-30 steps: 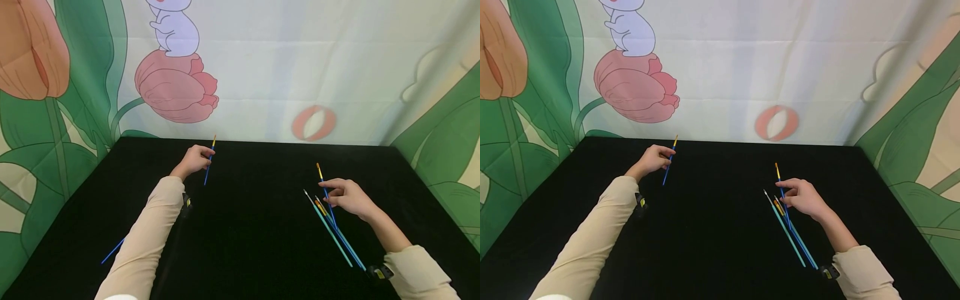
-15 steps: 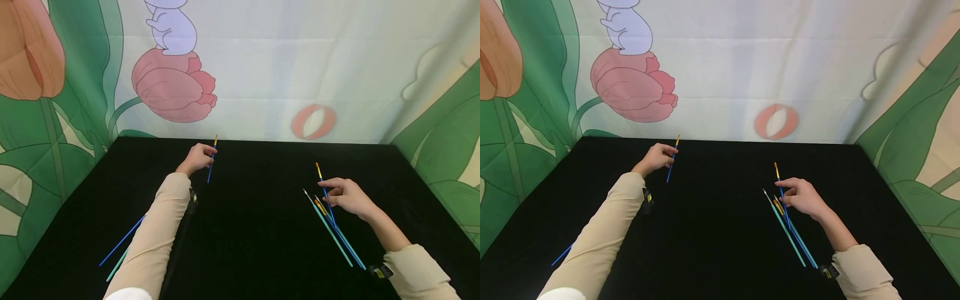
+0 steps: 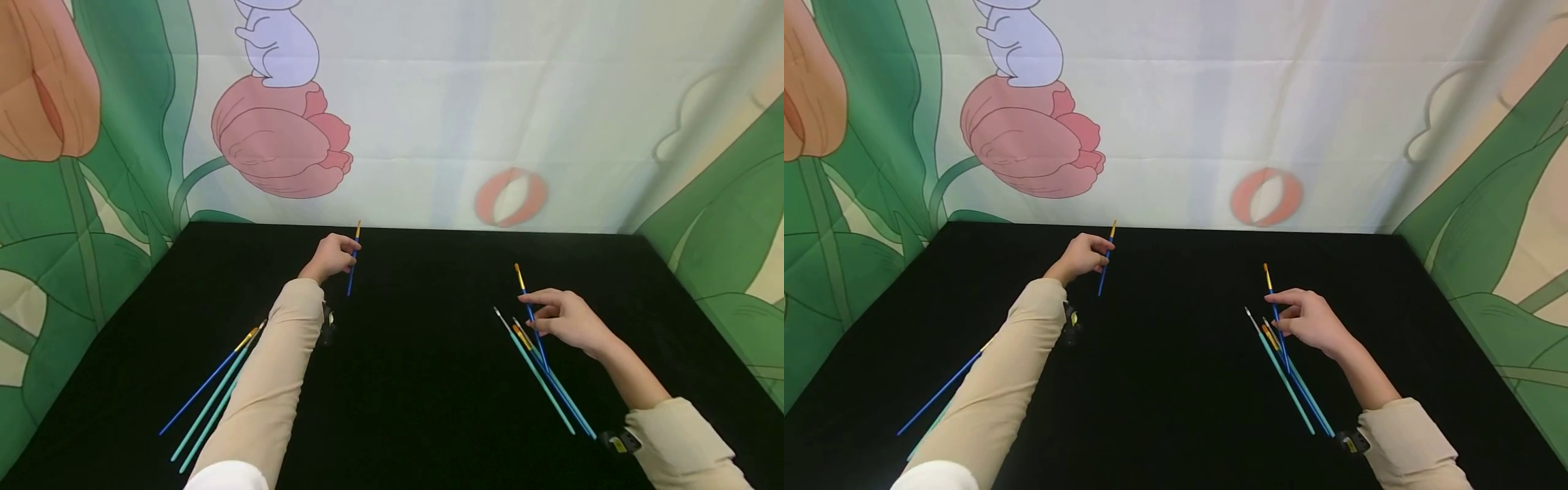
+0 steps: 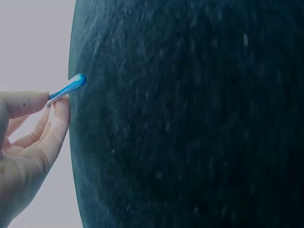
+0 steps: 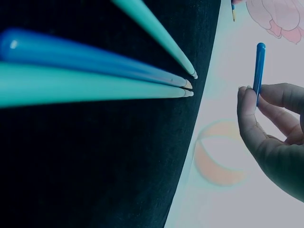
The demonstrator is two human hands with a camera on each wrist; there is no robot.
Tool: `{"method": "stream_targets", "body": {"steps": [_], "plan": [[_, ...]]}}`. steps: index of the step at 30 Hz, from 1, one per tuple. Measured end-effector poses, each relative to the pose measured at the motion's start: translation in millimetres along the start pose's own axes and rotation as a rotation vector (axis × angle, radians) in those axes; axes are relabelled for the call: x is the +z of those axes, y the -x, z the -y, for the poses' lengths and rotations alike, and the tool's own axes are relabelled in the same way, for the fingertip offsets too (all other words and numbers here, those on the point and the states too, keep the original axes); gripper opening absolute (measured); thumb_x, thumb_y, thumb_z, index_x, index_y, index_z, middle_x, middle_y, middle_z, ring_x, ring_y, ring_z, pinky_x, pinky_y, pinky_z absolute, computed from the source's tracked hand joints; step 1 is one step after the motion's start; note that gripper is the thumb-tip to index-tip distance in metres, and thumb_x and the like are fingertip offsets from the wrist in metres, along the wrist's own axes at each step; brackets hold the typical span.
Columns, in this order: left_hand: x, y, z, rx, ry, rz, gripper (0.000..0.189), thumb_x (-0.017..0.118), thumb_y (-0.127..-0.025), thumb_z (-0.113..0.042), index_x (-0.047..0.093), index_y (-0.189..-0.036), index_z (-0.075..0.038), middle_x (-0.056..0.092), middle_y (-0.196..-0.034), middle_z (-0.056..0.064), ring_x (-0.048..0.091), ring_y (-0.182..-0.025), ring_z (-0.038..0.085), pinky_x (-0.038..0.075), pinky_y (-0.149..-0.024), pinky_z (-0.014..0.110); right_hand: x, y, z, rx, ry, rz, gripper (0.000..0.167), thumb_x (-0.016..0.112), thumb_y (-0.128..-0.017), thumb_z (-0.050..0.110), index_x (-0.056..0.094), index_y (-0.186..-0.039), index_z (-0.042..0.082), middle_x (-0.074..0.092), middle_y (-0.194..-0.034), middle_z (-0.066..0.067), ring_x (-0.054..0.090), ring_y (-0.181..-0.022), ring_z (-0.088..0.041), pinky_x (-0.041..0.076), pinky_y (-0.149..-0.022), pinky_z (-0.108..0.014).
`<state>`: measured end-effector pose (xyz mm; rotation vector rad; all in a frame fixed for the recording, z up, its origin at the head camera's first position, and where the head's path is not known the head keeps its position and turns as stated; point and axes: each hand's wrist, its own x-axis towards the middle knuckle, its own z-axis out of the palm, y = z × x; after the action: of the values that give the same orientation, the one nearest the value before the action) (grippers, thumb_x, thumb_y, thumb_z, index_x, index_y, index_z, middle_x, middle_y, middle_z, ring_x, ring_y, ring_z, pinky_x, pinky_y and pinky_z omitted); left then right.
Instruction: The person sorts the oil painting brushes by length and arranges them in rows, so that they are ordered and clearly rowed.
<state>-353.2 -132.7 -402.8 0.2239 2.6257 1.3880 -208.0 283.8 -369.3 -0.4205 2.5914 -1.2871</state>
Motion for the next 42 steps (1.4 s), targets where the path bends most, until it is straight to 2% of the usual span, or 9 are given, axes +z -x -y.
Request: {"method": "stream_targets", "body": {"steps": [13, 20, 29, 34, 37, 42], "plan": [[22.1, -8.5, -6.7, -0.033, 0.049, -0.021, 0.034, 0.059, -0.099, 0.013, 0.065, -0.133, 0.013, 0.061, -0.128, 0.029, 0.068, -0.104, 0.036, 0.06, -0.094, 0.043, 1.3, -1.9, -4.0, -0.021, 0.009, -0.017, 0.045, 0.063, -0.094, -0.011, 0.055, -0.137, -0.021, 0.053, -0.132, -0.038, 0.072, -0.098, -0.034, 0.06, -0.074, -0.03], [26.5, -8.1, -6.6, -0.045, 0.027, -0.033, 0.035, 0.059, -0.099, 0.014, 0.065, -0.133, 0.013, 0.062, -0.128, 0.029, 0.068, -0.106, 0.037, 0.06, -0.093, 0.042, 2.9, -2.3, -3.4, -0.022, 0.013, -0.016, 0.044, 0.063, -0.094, -0.011, 0.055, -0.137, -0.02, 0.054, -0.131, -0.038, 0.072, -0.098, -0.034, 0.061, -0.074, -0.032], [30.7, -13.6, -4.8, -0.047, -0.013, -0.019, 0.036, 0.059, -0.099, 0.013, 0.065, -0.135, 0.011, 0.061, -0.132, 0.029, 0.066, -0.11, 0.035, 0.06, -0.093, 0.041, 5.0, -6.5, 0.6, -0.045, 0.001, -0.014, 0.045, 0.063, -0.094, -0.012, 0.055, -0.137, -0.02, 0.055, -0.13, -0.037, 0.072, -0.096, -0.032, 0.06, -0.074, -0.03], [31.7, -13.2, -6.4, -0.057, -0.015, -0.01, 0.04, 0.055, -0.098, 0.014, 0.065, -0.137, 0.009, 0.06, -0.135, 0.03, 0.066, -0.114, 0.037, 0.059, -0.095, 0.042, 6.5, -10.2, 5.0, -0.052, 0.0, -0.011, 0.046, 0.063, -0.093, -0.011, 0.055, -0.138, -0.02, 0.054, -0.132, -0.037, 0.072, -0.097, -0.032, 0.061, -0.075, -0.032], [29.8, -10.5, -8.1, -0.059, -0.018, 0.007, 0.043, 0.057, -0.097, 0.013, 0.064, -0.139, 0.008, 0.059, -0.137, 0.031, 0.066, -0.106, 0.033, 0.059, -0.092, 0.04, 7.6, -12.6, 7.2, -0.055, -0.005, -0.008, 0.046, 0.062, -0.094, -0.011, 0.055, -0.138, -0.019, 0.053, -0.134, -0.037, 0.072, -0.098, -0.033, 0.062, -0.076, -0.036], [23.2, -7.5, -2.4, -0.053, -0.059, 0.066, 0.048, 0.069, -0.097, 0.005, 0.062, -0.144, 0.005, 0.062, -0.123, 0.023, 0.057, -0.083, 0.02, 0.055, -0.072, 0.027, 10.3, -16.9, 10.6, -0.062, -0.018, -0.005, 0.045, 0.062, -0.094, -0.011, 0.055, -0.138, -0.019, 0.052, -0.135, -0.037, 0.072, -0.099, -0.036, 0.062, -0.078, -0.039]]}}
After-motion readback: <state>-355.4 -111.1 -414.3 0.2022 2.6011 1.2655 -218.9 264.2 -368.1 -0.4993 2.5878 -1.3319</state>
